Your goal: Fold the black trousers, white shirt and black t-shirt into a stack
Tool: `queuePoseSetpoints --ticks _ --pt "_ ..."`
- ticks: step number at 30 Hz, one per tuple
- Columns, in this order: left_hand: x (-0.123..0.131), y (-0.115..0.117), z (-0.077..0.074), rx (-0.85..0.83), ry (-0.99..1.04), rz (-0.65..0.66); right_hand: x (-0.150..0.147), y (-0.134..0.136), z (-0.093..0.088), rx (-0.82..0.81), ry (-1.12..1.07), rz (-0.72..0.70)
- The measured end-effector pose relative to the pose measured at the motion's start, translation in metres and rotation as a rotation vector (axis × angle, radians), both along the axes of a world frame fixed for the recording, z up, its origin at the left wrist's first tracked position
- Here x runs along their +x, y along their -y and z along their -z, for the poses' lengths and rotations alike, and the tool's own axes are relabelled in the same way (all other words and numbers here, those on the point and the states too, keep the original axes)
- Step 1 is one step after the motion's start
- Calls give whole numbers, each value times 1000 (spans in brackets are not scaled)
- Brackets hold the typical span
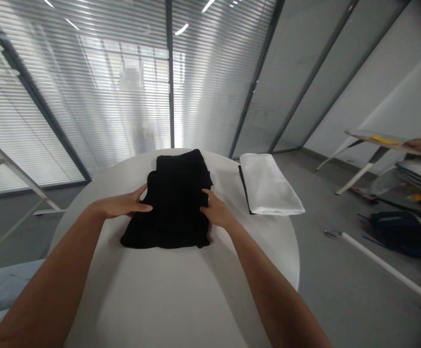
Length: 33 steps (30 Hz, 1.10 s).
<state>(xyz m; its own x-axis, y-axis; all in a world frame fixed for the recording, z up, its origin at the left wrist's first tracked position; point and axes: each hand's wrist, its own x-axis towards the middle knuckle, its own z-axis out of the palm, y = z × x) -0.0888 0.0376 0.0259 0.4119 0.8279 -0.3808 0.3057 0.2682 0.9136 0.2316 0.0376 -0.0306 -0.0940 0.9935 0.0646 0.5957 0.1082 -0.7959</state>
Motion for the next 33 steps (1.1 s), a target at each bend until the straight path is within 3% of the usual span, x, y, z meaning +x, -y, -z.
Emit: queuePoseSetpoints --ticks 2,5,7,10,13,16,21,24,27,31,33 --pt "3 -2 5 62 104 -101 -3 -7 1 27 -288 48" --pt "8 -9 15 220 139 -407 -1 -11 -5 -10 -737 101" --pt "8 -12 20 242 69 -467 4 -8 -11 -139 -805 61" --pt "2 -10 24 97 -31 -275 10 1 -16 -356 -652 -55" --pt "-2 -4 22 35 49 -141 10 10 -16 -412 -556 -199" --pt "3 -2 17 99 257 -160 4 14 -17 -343 -511 -268" --pt "13 -6 12 197 410 -264 -2 13 -21 -168 -499 -195" --pt "7 -6 10 181 310 -265 2 9 -22 -102 -587 -124" --pt "-6 -4 10 109 113 -183 12 8 -24 -192 -559 -70" --pt "-16 -1 12 17 17 -44 22 12 -26 -482 -359 -205" --pt "-16 1 12 -20 28 -1 22 15 -24 -492 -287 -236"
